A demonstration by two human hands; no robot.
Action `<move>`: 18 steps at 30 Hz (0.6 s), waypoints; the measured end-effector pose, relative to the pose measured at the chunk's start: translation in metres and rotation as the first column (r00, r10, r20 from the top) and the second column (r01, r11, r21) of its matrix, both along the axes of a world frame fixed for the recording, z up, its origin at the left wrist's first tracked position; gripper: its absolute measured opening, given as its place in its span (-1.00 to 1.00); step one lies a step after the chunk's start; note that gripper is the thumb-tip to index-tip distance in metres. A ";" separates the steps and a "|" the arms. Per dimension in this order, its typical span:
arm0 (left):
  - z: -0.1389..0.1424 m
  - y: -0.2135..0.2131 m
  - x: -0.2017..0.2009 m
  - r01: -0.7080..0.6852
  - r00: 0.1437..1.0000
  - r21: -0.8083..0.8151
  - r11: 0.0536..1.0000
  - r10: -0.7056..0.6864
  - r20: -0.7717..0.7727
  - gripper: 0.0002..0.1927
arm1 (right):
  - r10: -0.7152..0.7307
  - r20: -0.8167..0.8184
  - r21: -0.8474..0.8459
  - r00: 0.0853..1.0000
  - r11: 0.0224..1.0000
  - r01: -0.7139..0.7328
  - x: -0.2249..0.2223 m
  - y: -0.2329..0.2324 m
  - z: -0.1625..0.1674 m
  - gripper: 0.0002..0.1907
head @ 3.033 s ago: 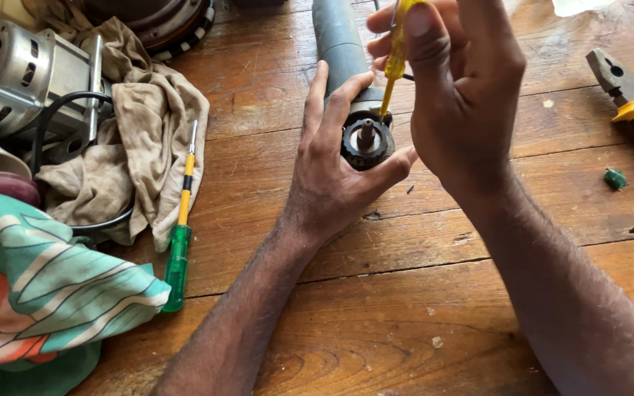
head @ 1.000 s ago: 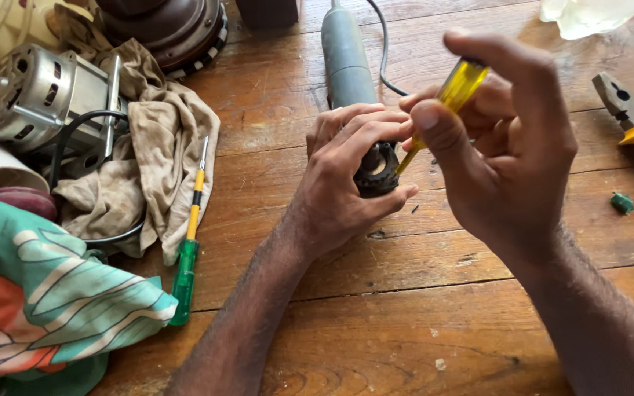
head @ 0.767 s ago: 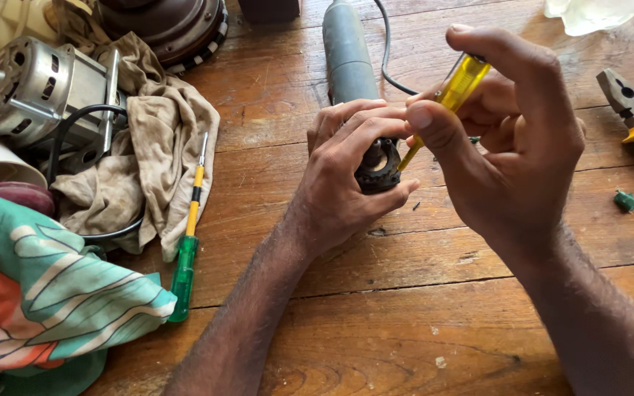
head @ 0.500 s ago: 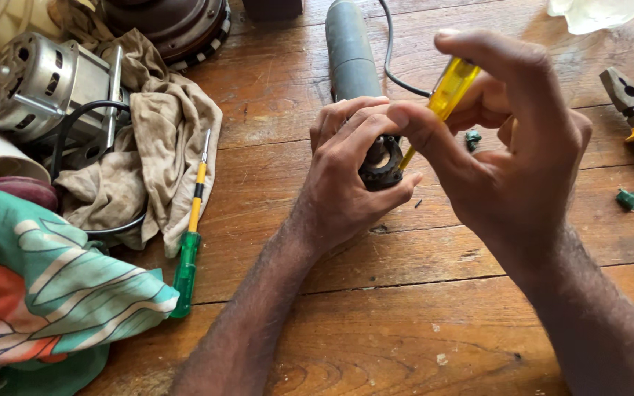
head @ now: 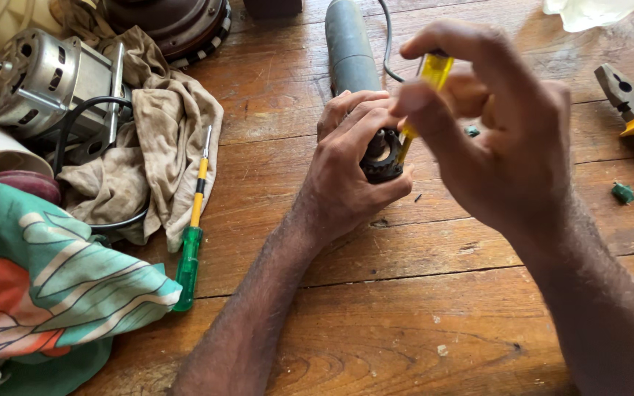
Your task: The person disassembles a handheld power tool, removes a gear component, and then reassembles it using a screwdriver to tighten screws. The task involves handling the tool body, gear, and screws on a wooden workbench.
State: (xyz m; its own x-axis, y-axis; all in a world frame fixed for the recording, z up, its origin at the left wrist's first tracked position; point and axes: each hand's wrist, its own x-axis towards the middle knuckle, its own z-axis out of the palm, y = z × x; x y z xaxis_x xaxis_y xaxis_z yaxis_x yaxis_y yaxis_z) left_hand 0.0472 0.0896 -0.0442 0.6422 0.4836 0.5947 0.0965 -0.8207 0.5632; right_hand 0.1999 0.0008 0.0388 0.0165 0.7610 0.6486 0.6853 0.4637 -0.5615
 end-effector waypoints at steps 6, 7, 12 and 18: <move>-0.001 -0.003 -0.001 0.013 0.999 -0.015 1.000 -0.012 0.042 -0.46 | 0.041 -0.085 0.101 0.996 0.994 -0.032 -0.009 -0.009 0.004 -0.76; 0.000 -0.003 0.000 0.010 0.999 -0.013 1.000 -0.009 0.037 -0.47 | 0.066 -0.090 0.102 0.994 0.993 -0.057 -0.009 -0.009 0.005 -0.78; 0.001 -0.002 0.001 0.024 0.998 -0.006 1.000 -0.024 0.054 -0.45 | 0.183 -0.142 0.074 0.973 0.982 -0.174 -0.001 -0.007 0.011 -0.78; 0.003 -0.003 -0.004 0.026 0.999 -0.019 0.999 -0.025 0.048 -0.44 | 0.051 -0.064 0.110 0.997 0.993 -0.044 -0.004 -0.010 0.010 -0.80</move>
